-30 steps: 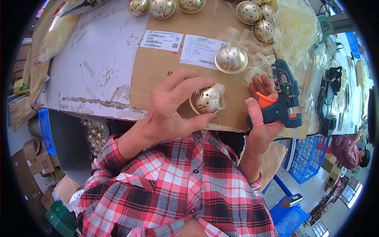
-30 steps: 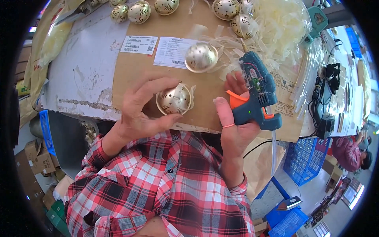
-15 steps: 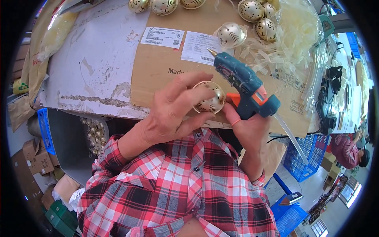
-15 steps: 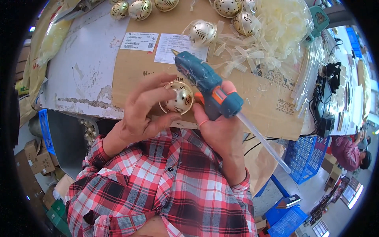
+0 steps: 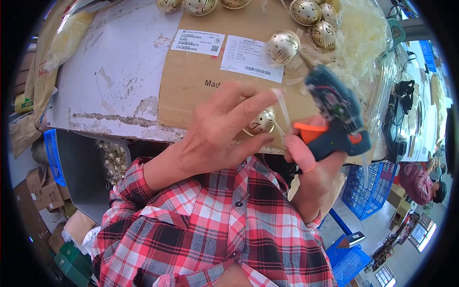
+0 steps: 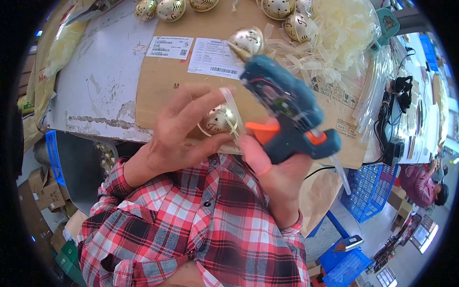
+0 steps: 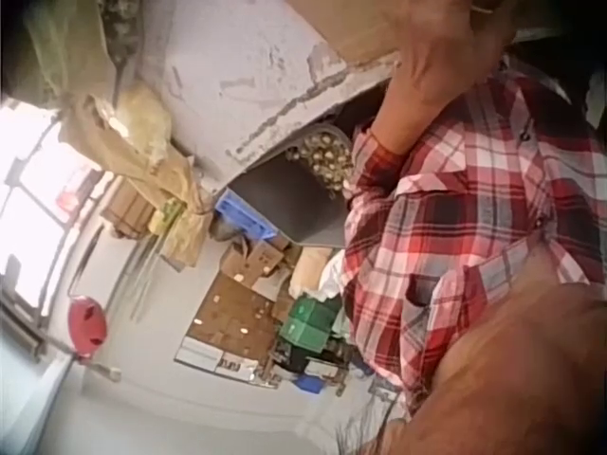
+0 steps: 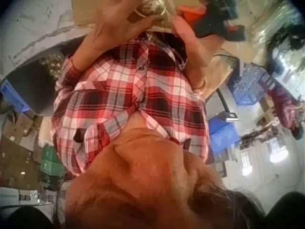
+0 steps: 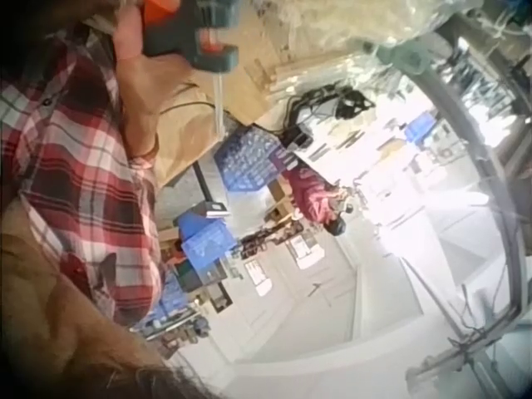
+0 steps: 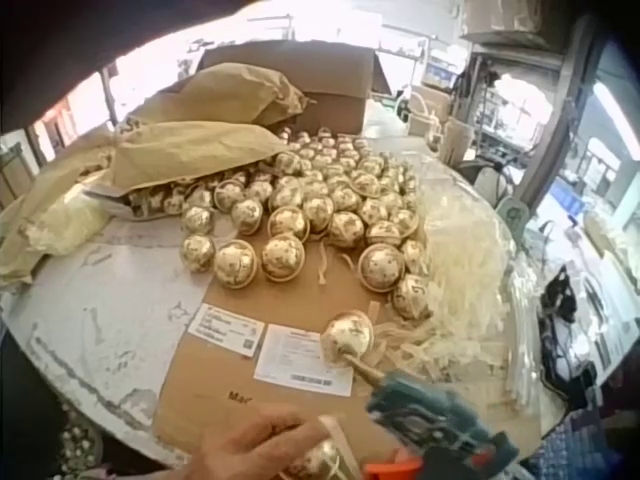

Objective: Apply hot glue to gold-colored ornaments to attach hanging ribbons or hooks.

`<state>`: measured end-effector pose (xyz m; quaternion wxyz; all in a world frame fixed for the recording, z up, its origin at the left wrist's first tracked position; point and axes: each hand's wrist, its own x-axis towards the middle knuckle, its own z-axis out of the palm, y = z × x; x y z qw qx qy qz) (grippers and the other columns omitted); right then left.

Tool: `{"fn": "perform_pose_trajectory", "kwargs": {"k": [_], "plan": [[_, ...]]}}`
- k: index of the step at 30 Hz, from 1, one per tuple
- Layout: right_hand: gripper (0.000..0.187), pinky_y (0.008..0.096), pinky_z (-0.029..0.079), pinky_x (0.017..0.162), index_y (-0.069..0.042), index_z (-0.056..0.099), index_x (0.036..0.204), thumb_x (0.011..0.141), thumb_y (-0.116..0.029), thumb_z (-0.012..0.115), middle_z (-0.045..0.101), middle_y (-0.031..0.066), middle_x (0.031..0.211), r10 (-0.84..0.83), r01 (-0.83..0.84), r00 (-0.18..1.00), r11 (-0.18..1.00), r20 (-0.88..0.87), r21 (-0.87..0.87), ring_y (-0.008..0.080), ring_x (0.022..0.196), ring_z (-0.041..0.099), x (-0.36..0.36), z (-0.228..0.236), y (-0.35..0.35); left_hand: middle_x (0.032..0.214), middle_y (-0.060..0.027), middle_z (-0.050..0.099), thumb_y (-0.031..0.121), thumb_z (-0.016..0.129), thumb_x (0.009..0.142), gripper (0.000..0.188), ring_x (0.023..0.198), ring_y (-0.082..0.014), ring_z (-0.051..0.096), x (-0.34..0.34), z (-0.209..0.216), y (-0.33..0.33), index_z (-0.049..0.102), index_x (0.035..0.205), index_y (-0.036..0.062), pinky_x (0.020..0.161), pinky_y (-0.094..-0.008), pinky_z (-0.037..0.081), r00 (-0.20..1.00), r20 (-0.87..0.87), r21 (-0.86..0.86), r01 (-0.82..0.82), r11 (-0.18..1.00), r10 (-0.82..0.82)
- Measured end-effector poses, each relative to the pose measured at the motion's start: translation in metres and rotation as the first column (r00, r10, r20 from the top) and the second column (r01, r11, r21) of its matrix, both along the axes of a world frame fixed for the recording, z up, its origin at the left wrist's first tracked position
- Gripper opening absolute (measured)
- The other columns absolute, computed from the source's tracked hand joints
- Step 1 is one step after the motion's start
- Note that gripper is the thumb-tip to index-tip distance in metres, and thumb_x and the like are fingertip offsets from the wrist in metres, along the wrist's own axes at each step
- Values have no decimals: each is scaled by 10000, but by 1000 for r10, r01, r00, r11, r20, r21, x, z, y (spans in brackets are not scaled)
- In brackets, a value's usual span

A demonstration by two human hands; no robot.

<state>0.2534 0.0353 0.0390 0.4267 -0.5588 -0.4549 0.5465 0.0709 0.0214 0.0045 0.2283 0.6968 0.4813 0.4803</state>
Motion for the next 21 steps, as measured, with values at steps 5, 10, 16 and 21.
{"fn": "perform_pose_trajectory", "kwargs": {"k": [5,10,16,21], "plan": [[331,215,471,534,-4,576,988,713,35,757,629,58,796,-1,0,1000,998,17,57,96,611,595,-11,-16,2,1282,-215,487,36,811,654,821,1023,-316,608,2,-6,1,424,1375,-36,849,-366,514,997,49,12,51,999,-52],[355,227,469,504,-1,564,1001,705,27,758,632,73,794,-29,29,1000,1000,-9,11,110,598,602,-17,-11,2,1488,-259,341,31,821,696,934,1178,-298,584,-8,-8,-2,276,1446,-80,954,-357,500,974,134,-129,202,971,-184],[306,253,454,463,33,541,979,718,-43,682,599,133,772,-31,6,970,995,-240,-101,146,531,574,-9,-5,0,1547,-231,230,4,850,677,1044,1187,-244,554,-5,-12,1,190,1484,-51,963,-364,498,948,240,-158,252,955,-210],[282,255,457,473,25,516,952,723,-55,658,597,179,863,-65,53,957,997,-284,-48,146,517,559,-15,-5,-1,957,-113,605,23,865,599,1035,830,-183,625,-1,-17,5,305,1470,0,771,-282,509,927,363,-84,131,988,-92]]}}
